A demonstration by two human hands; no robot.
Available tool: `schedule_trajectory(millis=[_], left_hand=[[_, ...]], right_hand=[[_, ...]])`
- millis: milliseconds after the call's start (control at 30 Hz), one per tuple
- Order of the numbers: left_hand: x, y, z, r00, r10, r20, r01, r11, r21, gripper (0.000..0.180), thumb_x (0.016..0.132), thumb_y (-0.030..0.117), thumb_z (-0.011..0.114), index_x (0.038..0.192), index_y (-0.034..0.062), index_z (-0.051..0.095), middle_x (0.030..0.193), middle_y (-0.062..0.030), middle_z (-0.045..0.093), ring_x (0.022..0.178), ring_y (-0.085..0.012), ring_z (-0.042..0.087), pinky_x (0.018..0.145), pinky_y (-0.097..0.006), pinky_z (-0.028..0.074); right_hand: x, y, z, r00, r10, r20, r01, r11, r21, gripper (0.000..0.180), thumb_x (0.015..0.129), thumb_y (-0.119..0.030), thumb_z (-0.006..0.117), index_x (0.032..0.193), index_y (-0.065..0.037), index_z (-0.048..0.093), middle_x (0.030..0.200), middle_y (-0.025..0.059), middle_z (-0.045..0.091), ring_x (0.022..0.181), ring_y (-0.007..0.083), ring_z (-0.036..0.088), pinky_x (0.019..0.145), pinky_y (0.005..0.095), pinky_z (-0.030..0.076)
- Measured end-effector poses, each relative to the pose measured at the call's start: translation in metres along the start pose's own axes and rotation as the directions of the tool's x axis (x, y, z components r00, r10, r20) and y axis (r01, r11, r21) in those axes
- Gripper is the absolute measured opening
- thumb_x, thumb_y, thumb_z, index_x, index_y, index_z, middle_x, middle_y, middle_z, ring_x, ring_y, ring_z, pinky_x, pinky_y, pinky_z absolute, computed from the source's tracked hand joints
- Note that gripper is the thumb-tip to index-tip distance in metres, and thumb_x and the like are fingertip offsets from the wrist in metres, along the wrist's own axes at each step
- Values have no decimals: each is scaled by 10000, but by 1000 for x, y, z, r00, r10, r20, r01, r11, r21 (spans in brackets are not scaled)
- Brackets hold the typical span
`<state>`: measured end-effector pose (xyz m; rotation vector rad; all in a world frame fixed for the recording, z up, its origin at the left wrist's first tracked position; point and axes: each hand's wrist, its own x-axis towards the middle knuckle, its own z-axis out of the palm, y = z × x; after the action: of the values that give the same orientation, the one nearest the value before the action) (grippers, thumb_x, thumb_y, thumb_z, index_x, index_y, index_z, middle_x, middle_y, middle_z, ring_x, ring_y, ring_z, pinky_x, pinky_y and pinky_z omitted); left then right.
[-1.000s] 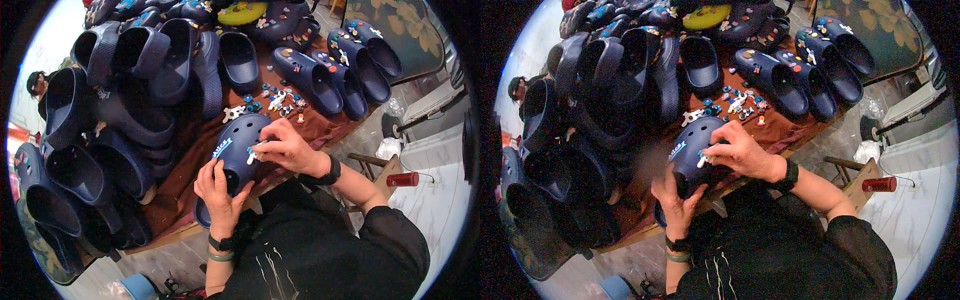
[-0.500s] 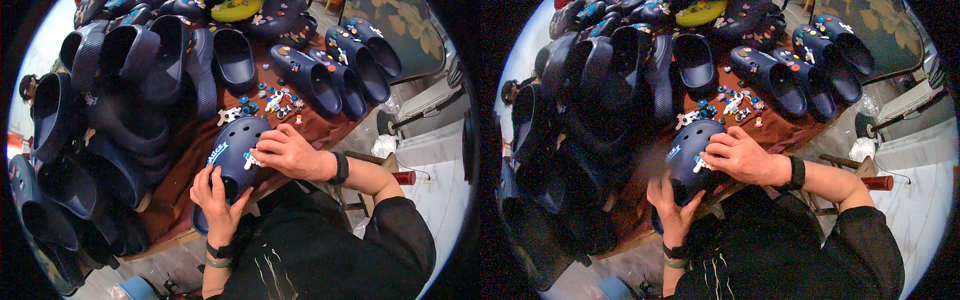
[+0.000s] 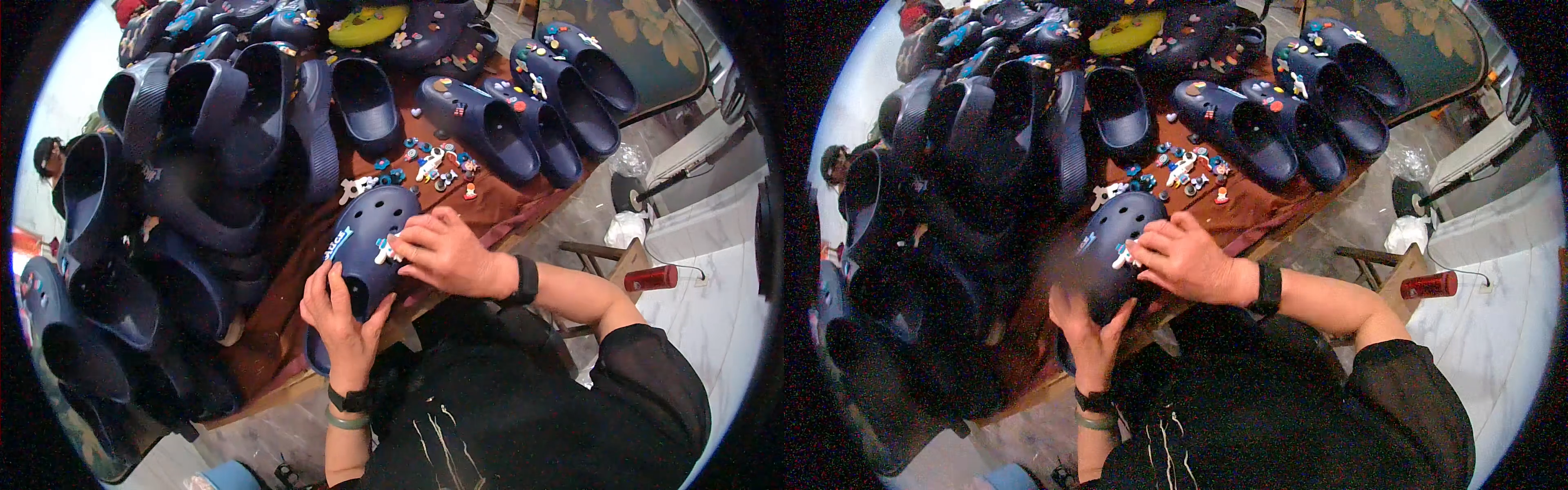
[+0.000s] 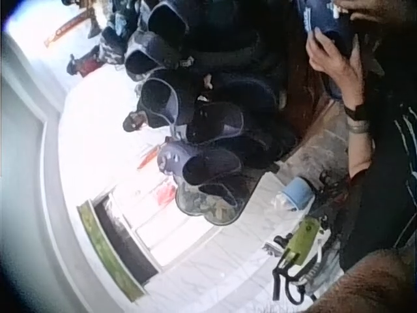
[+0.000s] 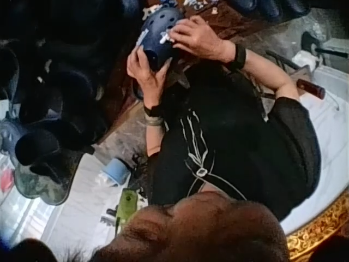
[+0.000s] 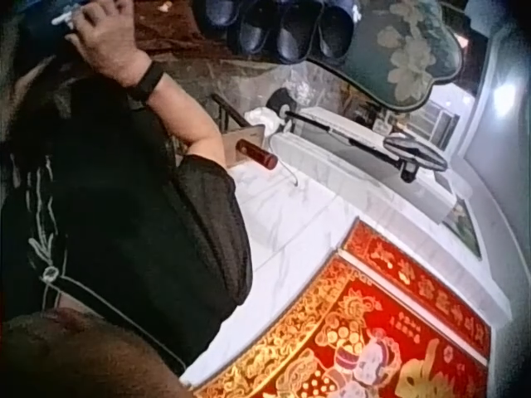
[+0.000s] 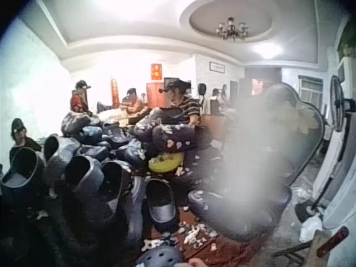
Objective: Attach decorative charms and jibbitz into the holes of foam clogs.
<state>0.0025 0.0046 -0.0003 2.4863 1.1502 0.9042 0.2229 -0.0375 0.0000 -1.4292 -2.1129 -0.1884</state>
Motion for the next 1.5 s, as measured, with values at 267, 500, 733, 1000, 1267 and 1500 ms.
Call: schedule_trajectory(millis=[267, 500, 733, 1000, 1267, 1500], left_hand=[[-3, -2, 2, 999, -29, -22, 28, 998, -52, 782, 717, 314, 836, 1349, 19, 484, 1354, -175, 494, 1261, -356, 456, 1047, -482, 300], [-2, -2, 4, 998, -2, -64, -4, 995, -96, 796, 705, 312, 844, 1355, 27, 483, 1353, -165, 494, 1257, -349, 457, 1040, -481, 300], [-3, -2, 3, 999, 15, -40, -16, 999, -43, 786, 708, 308, 842, 1351, 26, 489, 1351, -176, 493, 1253, -359, 458, 1030, -484, 305], [-4, -5, 3, 1000, 18, -10, -18, 999, -28, 778, 720, 319, 837, 1352, 26, 490, 1353, -182, 492, 1256, -364, 455, 1022, -499, 303], [-1, -3, 3, 999, -30, -24, 30, 999, -20, 794, 710, 334, 849, 1352, 35, 489, 1371, -172, 483, 1271, -366, 441, 1054, -491, 296], [-6, -4, -13, 1000, 6, -12, -7, 996, -89, 806, 680, 274, 868, 1358, 50, 494, 1363, -153, 498, 1264, -357, 456, 1059, -471, 310]], right_hand=[[5, 19, 12, 908, 415, -53, -283, 703, 653, 162, 885, -107, 700, 1031, -50, 742, 902, 105, 664, 921, 264, 621, 811, 348, 511], [3, 1, 13, 930, 215, -299, -150, 963, 225, 258, 778, -64, 745, 1033, -77, 711, 906, 61, 658, 932, 266, 615, 830, 398, 489], [-2, -29, 15, 953, 179, -245, -180, 983, 19, 373, 755, -27, 742, 1120, -39, 666, 974, 46, 648, 975, 253, 600, 837, 387, 432], [2, -19, -1, 977, 210, -18, -204, 963, 175, 359, 789, -40, 695, 1147, -48, 672, 906, 25, 653, 1004, 235, 586, 881, 414, 370], [-5, -7, 1, 985, 166, 34, -170, 973, 159, 248, 822, -74, 698, 1070, -66, 702, 851, 29, 657, 858, 212, 613, 804, 389, 398], [-27, 90, -3, 890, 445, -101, -424, 889, 174, 89, 837, -140, 707, 905, -84, 720, 869, 91, 671, 877, 310, 612, 789, 406, 487]])
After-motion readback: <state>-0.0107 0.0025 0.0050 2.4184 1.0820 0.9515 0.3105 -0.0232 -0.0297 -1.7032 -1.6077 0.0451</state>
